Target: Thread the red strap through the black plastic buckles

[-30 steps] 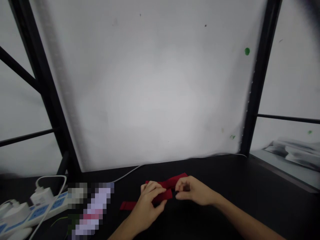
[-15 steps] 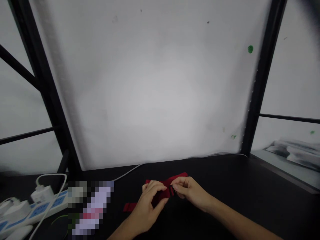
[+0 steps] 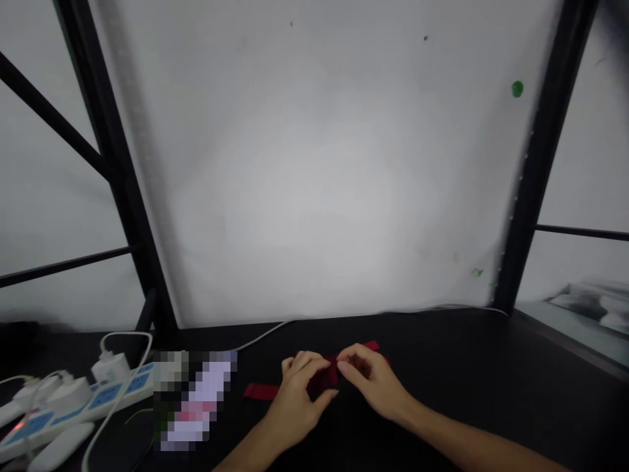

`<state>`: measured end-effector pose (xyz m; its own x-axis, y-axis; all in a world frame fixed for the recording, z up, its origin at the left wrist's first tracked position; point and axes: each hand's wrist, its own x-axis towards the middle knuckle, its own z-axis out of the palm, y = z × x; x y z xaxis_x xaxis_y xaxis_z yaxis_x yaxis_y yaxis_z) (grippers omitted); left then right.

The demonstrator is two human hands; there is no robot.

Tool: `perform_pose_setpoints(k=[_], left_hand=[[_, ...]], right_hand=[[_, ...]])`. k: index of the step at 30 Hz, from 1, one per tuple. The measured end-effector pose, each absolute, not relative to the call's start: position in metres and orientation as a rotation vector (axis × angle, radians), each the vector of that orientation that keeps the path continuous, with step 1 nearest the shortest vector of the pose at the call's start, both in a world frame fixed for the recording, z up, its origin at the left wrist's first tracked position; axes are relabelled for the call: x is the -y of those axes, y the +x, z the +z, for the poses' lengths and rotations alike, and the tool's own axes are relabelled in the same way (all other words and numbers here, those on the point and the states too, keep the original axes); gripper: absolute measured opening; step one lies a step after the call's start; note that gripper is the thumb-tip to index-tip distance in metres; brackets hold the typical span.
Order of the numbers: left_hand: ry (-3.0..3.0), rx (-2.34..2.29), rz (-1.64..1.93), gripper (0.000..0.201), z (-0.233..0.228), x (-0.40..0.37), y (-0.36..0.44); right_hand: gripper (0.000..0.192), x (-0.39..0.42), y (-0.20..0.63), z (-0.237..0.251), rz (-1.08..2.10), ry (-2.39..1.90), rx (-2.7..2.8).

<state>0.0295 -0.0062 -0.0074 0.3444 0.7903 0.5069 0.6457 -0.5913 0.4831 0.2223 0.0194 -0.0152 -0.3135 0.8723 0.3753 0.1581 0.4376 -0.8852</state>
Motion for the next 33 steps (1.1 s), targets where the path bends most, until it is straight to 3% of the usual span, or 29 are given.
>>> perform_pose_setpoints(k=[21,29,33], left_hand=[[2.715,-1.193,0.984,0.022,0.001,0.025,0.033],[2.697,-1.187,0.951,0.028,0.001,0.023,0.027],[2.677,-1.182,0.944,0.027,0.002,0.022,0.023]], right_hand=[[0.013,0.007,0.216,-0.004,0.915,-1.197,1.962],[0.011,0.011,0.231,-0.006,0.936,-1.115,1.853],[0.011,0.006,0.243,-0.011,1.107,-0.985,1.752]])
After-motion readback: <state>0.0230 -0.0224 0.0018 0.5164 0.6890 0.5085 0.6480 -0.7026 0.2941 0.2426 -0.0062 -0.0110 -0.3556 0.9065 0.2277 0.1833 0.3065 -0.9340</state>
